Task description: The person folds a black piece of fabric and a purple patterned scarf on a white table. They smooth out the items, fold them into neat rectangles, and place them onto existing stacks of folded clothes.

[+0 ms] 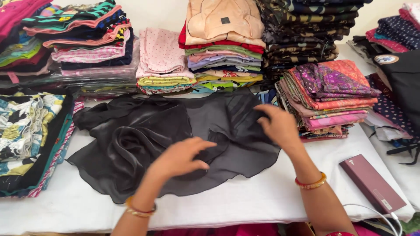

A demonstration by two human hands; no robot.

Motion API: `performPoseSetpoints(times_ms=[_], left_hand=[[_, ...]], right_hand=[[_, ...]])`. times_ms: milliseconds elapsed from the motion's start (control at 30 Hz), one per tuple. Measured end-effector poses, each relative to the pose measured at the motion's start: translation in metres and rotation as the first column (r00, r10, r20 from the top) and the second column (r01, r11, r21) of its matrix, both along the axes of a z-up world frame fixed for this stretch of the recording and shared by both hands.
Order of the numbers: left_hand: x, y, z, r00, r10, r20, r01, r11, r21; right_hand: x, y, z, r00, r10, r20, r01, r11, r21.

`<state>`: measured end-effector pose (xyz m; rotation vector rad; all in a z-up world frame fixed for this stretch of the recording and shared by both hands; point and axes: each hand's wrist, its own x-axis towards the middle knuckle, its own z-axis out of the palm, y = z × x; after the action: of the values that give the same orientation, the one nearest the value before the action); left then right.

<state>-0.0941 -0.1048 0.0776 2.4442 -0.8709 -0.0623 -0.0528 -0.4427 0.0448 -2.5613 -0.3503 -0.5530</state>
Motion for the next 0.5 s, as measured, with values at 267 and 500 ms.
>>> performPoseSetpoints(times_ms=[267, 500], left_hand=[[0.07, -0.002, -0.077, 0.992, 0.003, 0.123, -0.008, 0.999, 0.04], [0.064, 0.017, -0.044, 0.981, -0.09, -0.175, 0.069, 0.99, -0.121]], right_hand=[[0.003, 0.013, -0.009, 0.905, 0.411, -0.109, -0.328, 0.838, 0.437], [0.007, 0.006, -0.009, 0.96, 0.264, -0.097, -0.232, 0.938, 0.259]])
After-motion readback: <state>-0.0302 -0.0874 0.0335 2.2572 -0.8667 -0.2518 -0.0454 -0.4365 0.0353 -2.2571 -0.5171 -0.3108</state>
